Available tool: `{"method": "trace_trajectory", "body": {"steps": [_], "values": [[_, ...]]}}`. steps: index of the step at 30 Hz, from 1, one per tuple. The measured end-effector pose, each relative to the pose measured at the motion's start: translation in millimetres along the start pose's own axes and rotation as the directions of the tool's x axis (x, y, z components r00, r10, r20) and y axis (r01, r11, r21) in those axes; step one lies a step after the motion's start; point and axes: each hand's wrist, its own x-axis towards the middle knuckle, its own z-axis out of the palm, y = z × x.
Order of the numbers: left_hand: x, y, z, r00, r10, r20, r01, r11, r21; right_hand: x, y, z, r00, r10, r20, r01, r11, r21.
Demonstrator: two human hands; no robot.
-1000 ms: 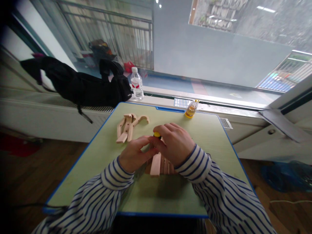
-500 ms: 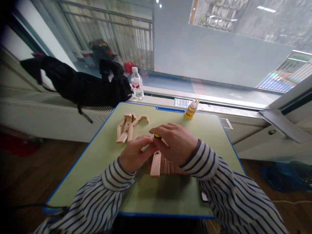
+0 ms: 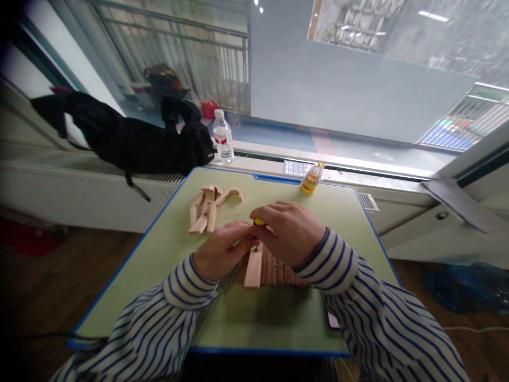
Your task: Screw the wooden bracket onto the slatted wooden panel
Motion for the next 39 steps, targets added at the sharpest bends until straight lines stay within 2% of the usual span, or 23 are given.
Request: {"method": "trace_trajectory", "body": {"steps": [5,10,13,16,20,27,39], "values": [[0.7,-0.1,-1.5,1.0,0.005,0.017,-0.004,0.999,-0.039,1.2,-0.2,1.7,1.0,0.017,0.003,-0.017,1.0,-0.014],[-1.8,1.7,1.6,0.999,-0.054,0.004,0.054,0.994,-0.096,1.2,0.4,6.1,0.998,0.031,-0.056,-0.031,1.0,0.003],[-3.7,3.0,5.3,0.994,-0.092,-0.06,0.088,0.994,-0.067,1.6,1.0,7.9,0.996,0.034,-0.085,-0.033,0.999,0.015],[-4.3,3.9,8.6,0.979,-0.102,-0.176,0.104,0.995,0.001,2.4,1.6,7.8,0.995,0.051,-0.09,-0.05,0.999,0.015],[-3.5,4.3,10.1,0.96,-0.082,-0.267,0.103,0.992,0.066,1.5,2.8,4.9,0.997,0.069,-0.041,-0.068,0.997,0.02],[-1.8,2.7,6.9,0.967,-0.051,-0.248,0.076,0.992,0.096,-0.5,6.4,-2.5,0.999,-0.052,0.0,0.051,0.989,0.137],[0.2,-0.1,-0.8,0.993,0.015,-0.117,-0.002,0.993,0.115,-1.9,6.4,1.5,0.998,-0.025,-0.064,0.029,0.998,0.063]]}}
